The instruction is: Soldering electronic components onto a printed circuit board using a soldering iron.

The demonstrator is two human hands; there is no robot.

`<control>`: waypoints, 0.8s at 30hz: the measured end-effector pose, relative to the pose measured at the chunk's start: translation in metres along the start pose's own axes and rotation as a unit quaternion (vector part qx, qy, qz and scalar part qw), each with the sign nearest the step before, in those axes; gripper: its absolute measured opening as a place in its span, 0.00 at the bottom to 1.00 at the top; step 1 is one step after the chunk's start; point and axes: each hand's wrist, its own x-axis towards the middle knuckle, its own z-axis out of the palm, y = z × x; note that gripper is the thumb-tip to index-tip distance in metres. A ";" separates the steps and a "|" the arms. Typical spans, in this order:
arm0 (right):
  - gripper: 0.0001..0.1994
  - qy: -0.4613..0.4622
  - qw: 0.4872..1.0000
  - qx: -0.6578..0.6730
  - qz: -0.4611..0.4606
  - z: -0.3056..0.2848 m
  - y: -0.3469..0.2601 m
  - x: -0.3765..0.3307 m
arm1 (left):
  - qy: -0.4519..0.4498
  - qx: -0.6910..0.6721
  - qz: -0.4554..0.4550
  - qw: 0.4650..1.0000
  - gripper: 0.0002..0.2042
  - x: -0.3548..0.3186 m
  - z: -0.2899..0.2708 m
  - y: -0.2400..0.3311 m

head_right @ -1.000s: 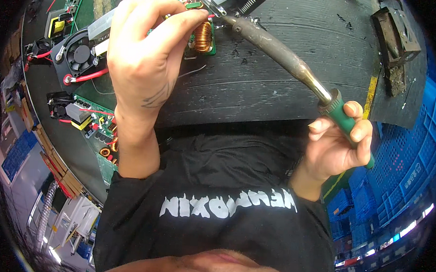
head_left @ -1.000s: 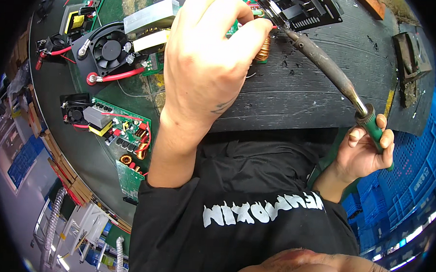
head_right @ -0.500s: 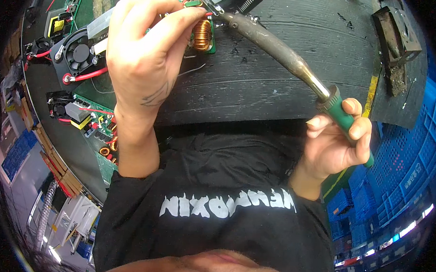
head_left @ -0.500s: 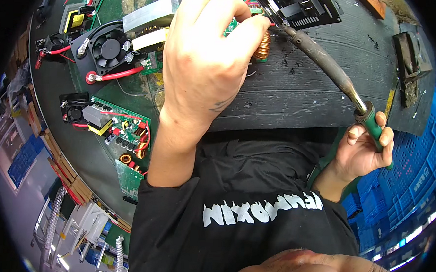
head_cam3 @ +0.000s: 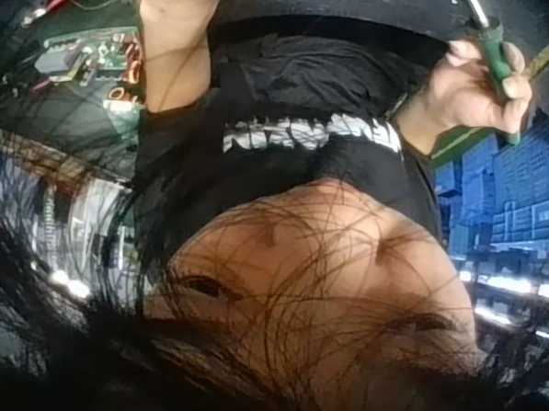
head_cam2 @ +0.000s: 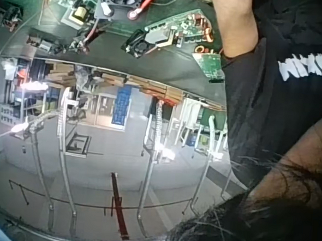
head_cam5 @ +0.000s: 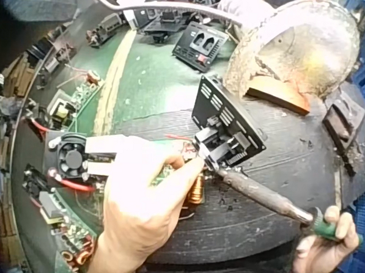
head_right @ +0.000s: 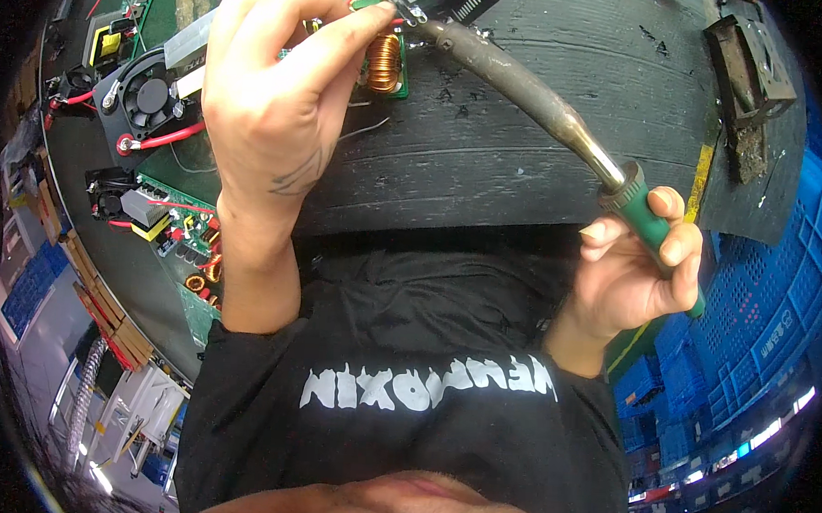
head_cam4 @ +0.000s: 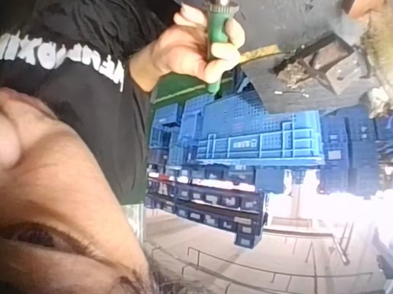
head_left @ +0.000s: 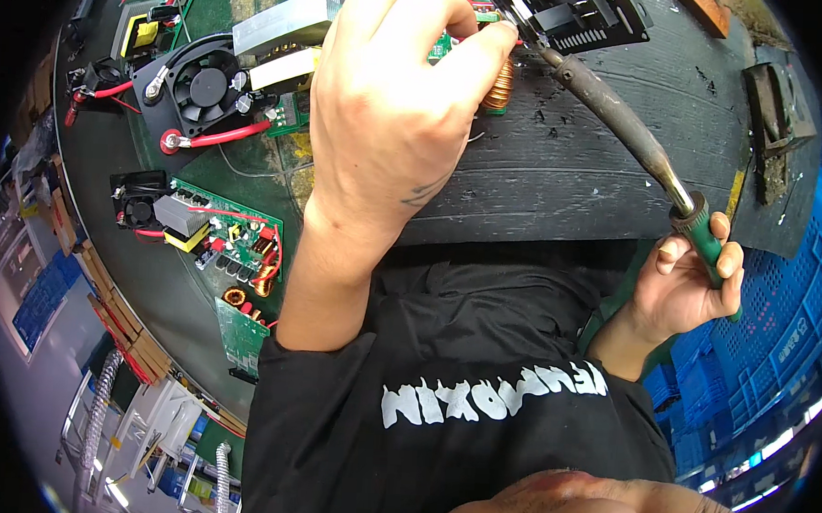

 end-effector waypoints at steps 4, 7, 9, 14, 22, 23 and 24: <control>0.11 -0.002 1.000 0.002 0.000 -0.001 0.000 0.000 | 0.002 -0.008 -0.002 1.000 0.10 -0.001 -0.001 0.000; 0.13 0.014 1.000 0.000 -0.010 -0.001 0.001 0.000 | -0.001 -0.003 0.003 1.000 0.11 0.000 0.000 0.000; 0.13 0.009 1.000 0.005 -0.009 -0.002 0.002 -0.001 | -0.002 0.004 0.010 1.000 0.11 0.000 0.000 0.000; 0.13 0.014 1.000 0.004 -0.016 -0.001 0.003 -0.001 | -0.007 0.013 0.015 1.000 0.11 0.001 0.000 0.000; 0.13 0.008 1.000 -0.007 -0.020 -0.001 0.004 -0.002 | -0.007 0.005 0.012 1.000 0.11 0.000 0.000 -0.001; 0.13 0.006 1.000 -0.013 -0.022 -0.001 0.004 -0.003 | -0.008 0.005 0.012 1.000 0.11 0.000 0.000 -0.001; 0.13 0.004 0.999 -0.019 -0.025 -0.001 0.004 -0.003 | -0.008 0.006 0.012 1.000 0.10 0.000 0.000 -0.001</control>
